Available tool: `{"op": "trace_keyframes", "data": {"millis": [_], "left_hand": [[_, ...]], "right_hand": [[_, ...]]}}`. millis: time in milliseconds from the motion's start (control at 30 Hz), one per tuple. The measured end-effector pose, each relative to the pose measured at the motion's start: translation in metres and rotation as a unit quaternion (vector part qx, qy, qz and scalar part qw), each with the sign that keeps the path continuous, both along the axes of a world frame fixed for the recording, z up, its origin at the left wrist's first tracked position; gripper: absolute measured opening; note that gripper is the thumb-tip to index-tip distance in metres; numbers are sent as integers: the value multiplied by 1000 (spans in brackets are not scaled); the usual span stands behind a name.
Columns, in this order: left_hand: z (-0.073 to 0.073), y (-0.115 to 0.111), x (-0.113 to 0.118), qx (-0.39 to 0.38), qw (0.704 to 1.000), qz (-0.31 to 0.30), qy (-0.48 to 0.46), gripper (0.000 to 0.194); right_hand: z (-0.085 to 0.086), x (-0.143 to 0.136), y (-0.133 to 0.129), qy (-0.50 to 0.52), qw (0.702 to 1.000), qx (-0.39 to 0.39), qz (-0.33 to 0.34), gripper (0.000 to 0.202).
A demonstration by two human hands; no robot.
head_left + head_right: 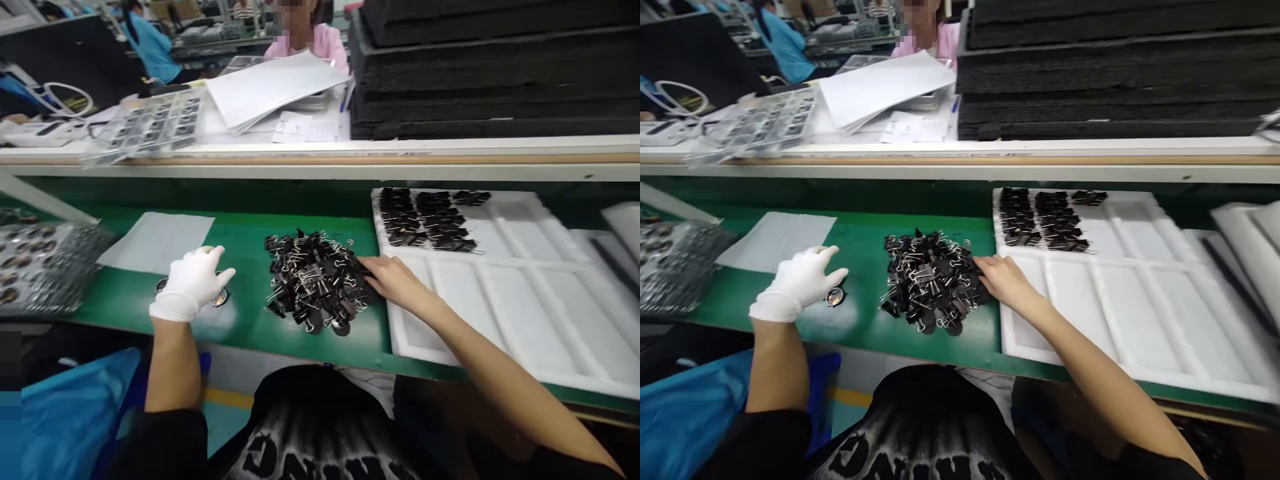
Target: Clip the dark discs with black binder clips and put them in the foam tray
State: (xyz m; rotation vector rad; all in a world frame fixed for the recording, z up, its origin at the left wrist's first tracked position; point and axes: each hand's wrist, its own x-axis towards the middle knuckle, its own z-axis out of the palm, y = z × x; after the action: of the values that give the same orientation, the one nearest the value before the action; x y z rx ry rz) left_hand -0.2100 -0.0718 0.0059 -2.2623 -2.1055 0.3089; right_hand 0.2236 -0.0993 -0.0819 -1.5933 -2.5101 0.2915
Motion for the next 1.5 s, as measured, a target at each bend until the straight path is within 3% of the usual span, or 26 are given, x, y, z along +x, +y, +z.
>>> {"op": "trace_keyframes", "data": {"millis": [100, 200, 333, 533, 633, 733, 867, 1033, 1167, 1233, 1333, 1433, 1500], "left_hand": [[-28, -20, -35, -69, 997, 22, 11, 78], [-50, -41, -49, -25, 999, 43, 2, 89], [-72, -65, -42, 84, 988, 126, -25, 68], [-97, -77, -15, 83, 985, 138, -65, 49], [-104, -72, -13, 73, 974, 144, -160, 56], [-106, -63, -16, 17, 967, 123, -222, 63], [-104, -53, -14, -24, 963, 85, -255, 45], [-96, -47, 1, -20, 942, 123, -311, 30], [-67, -46, 28, 26, 883, 150, -444, 53], [-45, -47, 52, 20, 846, 115, -521, 64], [-17, -45, 94, -65, 798, 38, -598, 63], [-5, -40, 130, -141, 741, -31, -655, 59], [-5, -38, 146, -159, 728, -55, -665, 56]], "right_hand": [[-9, 8, 7, 4, 1000, 1, 8, 39], [-14, 17, 9, 39, 999, 9, 21, 34], [-15, 21, 3, 78, 996, 45, 20, 34], [8, 12, -25, 117, 979, 141, -86, 32], [25, 3, -47, 228, 951, 142, -152, 28], [36, -8, -66, 364, 900, 89, -223, 24], [36, -18, -88, 473, 845, 19, -249, 25], [26, -25, -107, 535, 801, -43, -264, 28], [26, -39, -110, 599, 746, -89, -279, 30], [30, -51, -107, 618, 732, -112, -264, 29], [37, -74, -99, 639, 719, -145, -232, 29], [42, -96, -94, 661, 704, -159, -208, 30], [44, -106, -93, 672, 697, -142, -207, 28]]}}
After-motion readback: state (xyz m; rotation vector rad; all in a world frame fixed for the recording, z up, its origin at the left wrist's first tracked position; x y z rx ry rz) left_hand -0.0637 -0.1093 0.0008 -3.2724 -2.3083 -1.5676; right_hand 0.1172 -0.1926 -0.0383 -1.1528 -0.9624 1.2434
